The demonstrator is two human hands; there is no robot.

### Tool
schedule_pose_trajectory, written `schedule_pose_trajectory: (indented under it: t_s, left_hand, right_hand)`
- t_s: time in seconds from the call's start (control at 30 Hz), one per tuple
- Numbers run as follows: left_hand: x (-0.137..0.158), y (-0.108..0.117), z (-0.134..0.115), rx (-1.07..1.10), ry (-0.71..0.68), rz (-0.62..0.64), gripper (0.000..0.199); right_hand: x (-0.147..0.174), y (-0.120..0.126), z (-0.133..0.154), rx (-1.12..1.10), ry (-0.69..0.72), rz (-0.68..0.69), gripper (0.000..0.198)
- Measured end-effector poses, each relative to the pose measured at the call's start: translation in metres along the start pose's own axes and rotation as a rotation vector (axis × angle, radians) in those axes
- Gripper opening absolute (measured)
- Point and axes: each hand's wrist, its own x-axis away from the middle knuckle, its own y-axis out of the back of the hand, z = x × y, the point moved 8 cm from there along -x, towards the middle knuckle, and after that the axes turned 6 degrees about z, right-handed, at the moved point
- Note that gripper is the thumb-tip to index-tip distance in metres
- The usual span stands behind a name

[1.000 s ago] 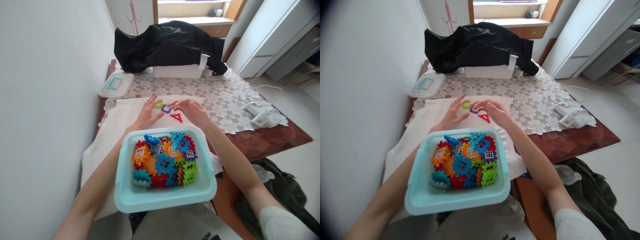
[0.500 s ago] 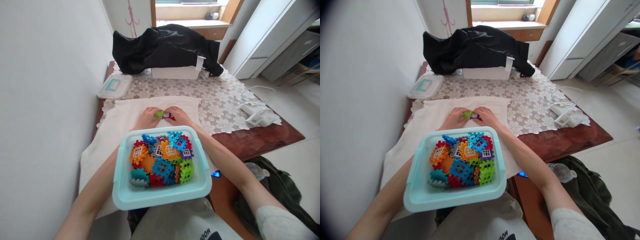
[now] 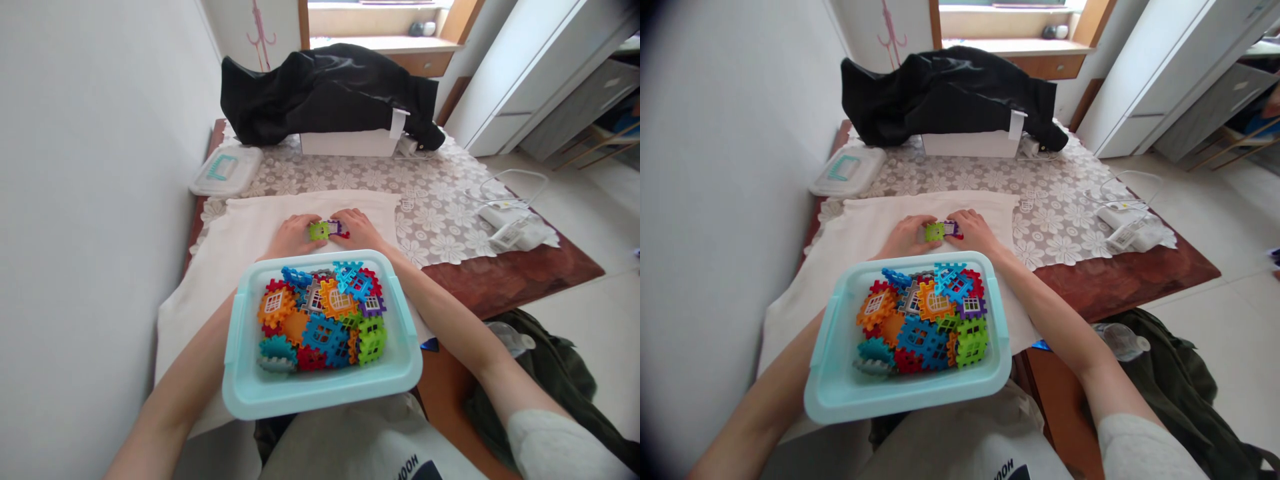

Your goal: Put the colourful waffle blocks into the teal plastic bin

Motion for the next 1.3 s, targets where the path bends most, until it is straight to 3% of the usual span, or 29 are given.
schedule_pose_trajectory:
  t_s: [0.17, 0.4, 0.57, 0.87, 1.1, 1.2, 1.3]
  left_hand:
    - [0.002, -0.002, 0.002, 0.152, 0.015, 0.019, 0.054]
    - [0.002, -0.002, -0.003, 0.148, 0.000, 0.050, 0.041]
    - [0.001, -0.002, -0.005, 0.109, 0.007, 0.043, 0.037]
    - [0.003, -0.004, 0.001, 0.108, 0.084, 0.030, 0.054]
    - [0.006, 0.000, -0.004, 0.049, 0.053, 0.063, 0.052]
    - [0.006, 0.000, -0.005, 0.034, 0.047, 0.058, 0.044]
    - [0.007, 0.001, -0.003, 0.039, 0.077, 0.043, 0.045]
  right_hand:
    - [0.004, 0.002, 0.005, -0.136, 0.017, 0.036, 0.050]
    - [0.013, 0.002, 0.027, -0.237, 0.178, 0.175, 0.062]
    - [0.009, -0.003, 0.020, -0.259, 0.172, 0.144, 0.055]
    - [0.010, 0.001, 0.033, -0.140, 0.176, 0.196, 0.051]
    - [0.003, -0.006, 0.022, -0.086, 0.210, 0.147, 0.027]
    - [0.007, 0.001, 0.027, -0.043, 0.192, 0.179, 0.034]
    - [0.010, 0.015, 0.024, 0.067, 0.124, 0.228, 0.054]
